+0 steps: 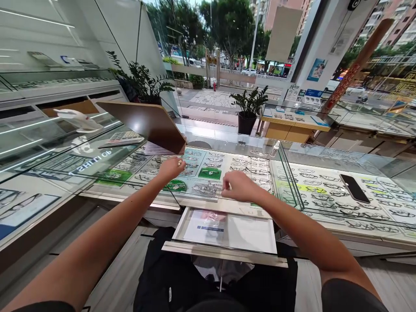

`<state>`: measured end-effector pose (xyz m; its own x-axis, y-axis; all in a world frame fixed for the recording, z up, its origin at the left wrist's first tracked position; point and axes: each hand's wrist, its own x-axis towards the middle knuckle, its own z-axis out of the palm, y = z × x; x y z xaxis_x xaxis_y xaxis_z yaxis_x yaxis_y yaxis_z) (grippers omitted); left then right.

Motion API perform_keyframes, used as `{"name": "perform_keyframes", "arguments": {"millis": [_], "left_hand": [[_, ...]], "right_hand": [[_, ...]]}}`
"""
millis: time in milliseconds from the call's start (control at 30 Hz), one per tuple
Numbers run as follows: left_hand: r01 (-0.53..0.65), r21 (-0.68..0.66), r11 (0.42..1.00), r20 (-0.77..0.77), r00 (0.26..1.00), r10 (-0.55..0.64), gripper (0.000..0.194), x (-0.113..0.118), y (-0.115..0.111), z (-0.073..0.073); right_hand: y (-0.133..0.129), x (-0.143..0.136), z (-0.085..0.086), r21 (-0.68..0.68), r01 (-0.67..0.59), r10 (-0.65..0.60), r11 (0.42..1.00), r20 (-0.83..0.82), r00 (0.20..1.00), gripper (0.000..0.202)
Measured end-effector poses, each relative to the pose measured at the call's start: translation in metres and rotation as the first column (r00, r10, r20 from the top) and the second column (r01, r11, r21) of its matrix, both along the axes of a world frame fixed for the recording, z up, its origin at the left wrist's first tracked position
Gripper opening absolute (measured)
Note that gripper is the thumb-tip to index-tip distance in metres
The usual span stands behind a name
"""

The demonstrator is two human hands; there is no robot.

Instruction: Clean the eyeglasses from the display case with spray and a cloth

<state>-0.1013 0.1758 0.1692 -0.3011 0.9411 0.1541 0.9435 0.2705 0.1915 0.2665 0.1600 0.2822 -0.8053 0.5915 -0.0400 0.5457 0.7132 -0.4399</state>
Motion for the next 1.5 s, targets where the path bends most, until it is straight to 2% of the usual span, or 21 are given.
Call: {"name": "perform_keyframes", "arguments": {"millis": [67, 167, 333, 467, 633, 1167, 1300, 1500], "left_hand": [[-0.02, 0.019, 1.0, 0.004, 1.0, 0.02, 0.044, -0.004, -0.005, -0.002], [-0.035, 0.043, 0.998, 0.007, 0.999, 0.035, 0.043, -0.005, -0.005, -0.004], [-0.044, 0.071, 0.997, 0.017, 0.999, 0.043, 0.038, -0.006, 0.0, -0.007], [-0.033, 0.089, 0.995, 0.021, 0.999, 0.032, 0.036, -0.01, 0.002, -0.013], [-0.032, 0.117, 0.993, 0.017, 0.999, 0.03, 0.034, -0.011, 0.002, -0.016], [-0.021, 0.141, 0.99, 0.015, 1.0, 0.019, 0.035, -0.012, 0.004, -0.019], [-0.03, 0.136, 0.99, 0.018, 0.999, 0.028, 0.035, -0.012, 0.004, -0.018], [-0.041, 0.111, 0.993, 0.031, 0.999, 0.037, 0.036, -0.009, 0.003, -0.014]], "right_hand": [[0.03, -0.01, -0.001, 0.096, 0.004, -0.01, 0.995, 0.066, 0.998, 0.009], [0.065, -0.024, -0.018, 0.152, 0.046, -0.064, 0.987, 0.114, 0.991, 0.01], [0.089, -0.032, -0.05, 0.216, 0.1, -0.135, 0.971, 0.15, 0.979, 0.012], [0.087, -0.033, -0.064, 0.24, 0.101, -0.141, 0.966, 0.16, 0.977, 0.012], [0.077, -0.037, -0.07, 0.245, 0.081, -0.127, 0.966, 0.176, 0.976, 0.013], [0.057, -0.026, -0.08, 0.29, 0.062, -0.1, 0.955, 0.117, 0.988, 0.011], [0.054, -0.026, -0.077, 0.305, 0.085, -0.124, 0.949, 0.111, 0.986, 0.001], [0.042, -0.031, -0.079, 0.369, 0.134, -0.18, 0.92, 0.095, 0.979, 0.009]]}}
